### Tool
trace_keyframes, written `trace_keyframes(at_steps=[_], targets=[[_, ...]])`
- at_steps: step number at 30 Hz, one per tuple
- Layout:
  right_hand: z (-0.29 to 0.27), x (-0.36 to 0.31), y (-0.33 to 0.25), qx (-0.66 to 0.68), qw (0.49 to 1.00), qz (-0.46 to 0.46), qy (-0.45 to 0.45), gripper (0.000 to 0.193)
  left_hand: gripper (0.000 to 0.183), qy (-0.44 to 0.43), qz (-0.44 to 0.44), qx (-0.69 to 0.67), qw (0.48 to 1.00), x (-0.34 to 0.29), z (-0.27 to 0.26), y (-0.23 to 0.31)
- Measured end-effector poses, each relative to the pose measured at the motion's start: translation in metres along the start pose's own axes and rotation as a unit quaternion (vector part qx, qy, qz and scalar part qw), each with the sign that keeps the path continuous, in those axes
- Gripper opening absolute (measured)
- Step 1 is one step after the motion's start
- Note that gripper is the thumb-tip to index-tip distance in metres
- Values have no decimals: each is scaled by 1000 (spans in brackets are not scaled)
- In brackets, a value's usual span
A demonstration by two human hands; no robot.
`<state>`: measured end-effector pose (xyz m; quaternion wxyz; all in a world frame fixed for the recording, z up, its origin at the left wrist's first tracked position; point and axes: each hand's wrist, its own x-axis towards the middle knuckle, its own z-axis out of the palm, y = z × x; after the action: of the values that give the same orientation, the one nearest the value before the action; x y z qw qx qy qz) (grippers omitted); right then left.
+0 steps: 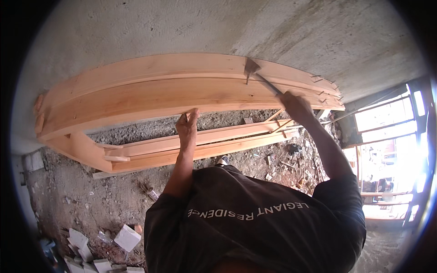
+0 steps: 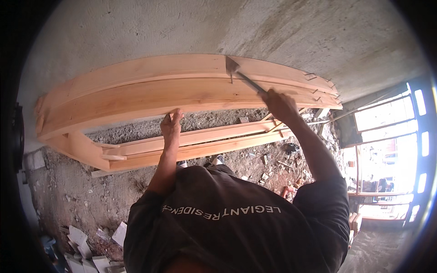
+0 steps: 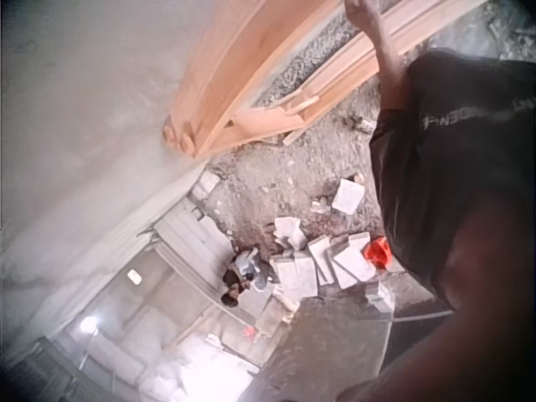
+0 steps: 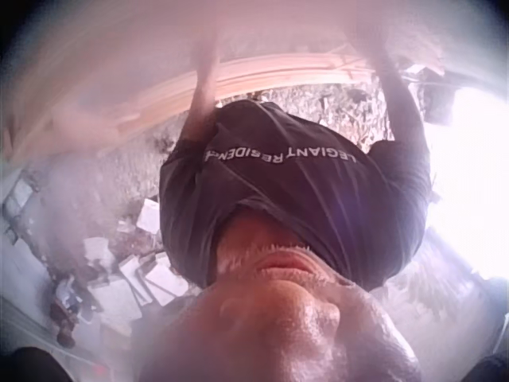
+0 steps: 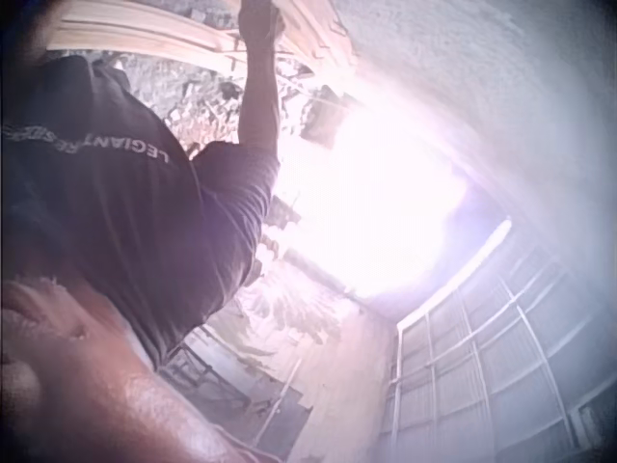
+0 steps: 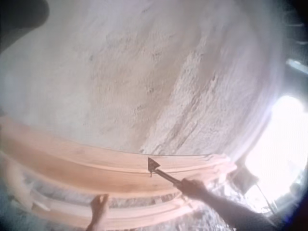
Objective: The person hammers nails into a curved wooden frame attached to a wall using a hammer. They then walk through a construction site and use a crowbar to pry at debris on the floor.
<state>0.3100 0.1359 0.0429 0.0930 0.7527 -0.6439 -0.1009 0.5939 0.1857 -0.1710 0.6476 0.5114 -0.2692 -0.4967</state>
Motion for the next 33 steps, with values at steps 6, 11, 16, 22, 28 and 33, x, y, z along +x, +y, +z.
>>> trace_keyframes(at_steps=[6,11,16,22,28,33], targets=[[-36,6,-12,182,974,-39,125,40,42,15,5,53,998,2,-7,-6],[-23,7,-11,367,891,-61,261,31,34,5,13,1,1000,1,-5,-12],[13,7,33,125,991,2,-42,51,27,-24,-35,13,999,-5,-3,8],[42,-39,24,280,951,126,25,46,33,-128,-99,69,984,-18,-18,-11],[101,-101,1,413,883,223,11,40,24,-203,-8,18,979,-23,64,81],[139,-142,-6,487,831,265,-36,40,29,-251,129,120,952,21,126,107]])
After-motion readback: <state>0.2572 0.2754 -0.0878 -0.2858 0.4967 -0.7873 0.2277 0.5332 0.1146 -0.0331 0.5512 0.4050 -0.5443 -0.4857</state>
